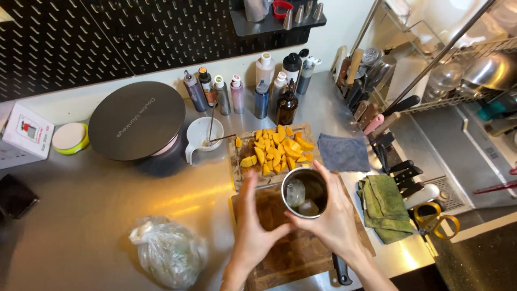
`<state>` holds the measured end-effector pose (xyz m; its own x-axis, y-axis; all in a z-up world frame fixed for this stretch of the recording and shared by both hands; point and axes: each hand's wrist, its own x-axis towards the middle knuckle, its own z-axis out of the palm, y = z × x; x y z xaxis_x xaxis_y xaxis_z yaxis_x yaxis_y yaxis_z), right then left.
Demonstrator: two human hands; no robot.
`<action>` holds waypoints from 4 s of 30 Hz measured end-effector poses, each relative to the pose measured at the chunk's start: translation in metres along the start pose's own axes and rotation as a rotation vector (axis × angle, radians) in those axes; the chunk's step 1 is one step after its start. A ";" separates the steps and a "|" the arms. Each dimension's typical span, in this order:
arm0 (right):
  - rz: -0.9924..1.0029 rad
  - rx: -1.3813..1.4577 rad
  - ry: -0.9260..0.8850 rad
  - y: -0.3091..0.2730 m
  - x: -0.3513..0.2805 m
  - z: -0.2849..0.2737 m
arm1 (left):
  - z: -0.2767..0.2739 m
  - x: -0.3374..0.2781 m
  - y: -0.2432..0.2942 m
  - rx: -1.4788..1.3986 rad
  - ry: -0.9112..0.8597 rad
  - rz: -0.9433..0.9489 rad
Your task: Slicing grapes and preparing fruit on a cutting board at a bakery station.
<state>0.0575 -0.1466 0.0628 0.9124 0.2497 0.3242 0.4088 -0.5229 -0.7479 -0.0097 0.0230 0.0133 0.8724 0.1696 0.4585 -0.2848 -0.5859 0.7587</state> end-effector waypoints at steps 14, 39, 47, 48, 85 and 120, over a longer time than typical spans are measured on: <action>0.078 -0.161 -0.041 0.012 0.010 -0.006 | -0.038 -0.054 -0.081 -0.230 0.379 -0.403; 0.134 -0.245 -0.059 0.023 0.018 0.006 | -0.032 -0.078 -0.109 -0.238 0.461 -0.459; 0.194 -0.187 -0.021 0.016 0.017 0.002 | -0.033 -0.074 -0.090 -0.198 0.385 -0.547; 0.191 -0.186 -0.020 0.013 0.016 0.002 | -0.032 -0.076 -0.091 -0.197 0.386 -0.545; 0.043 -0.237 -0.047 0.022 0.018 -0.002 | -0.029 -0.087 -0.089 -0.194 0.417 -0.568; 0.151 -0.239 -0.156 0.038 -0.002 0.025 | -0.013 -0.103 -0.089 -0.154 0.361 -0.554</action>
<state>0.0710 -0.1462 0.0192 0.9569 0.2671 0.1137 0.2786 -0.7352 -0.6179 -0.0790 0.0681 -0.0957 0.7263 0.6817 0.0885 0.0891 -0.2210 0.9712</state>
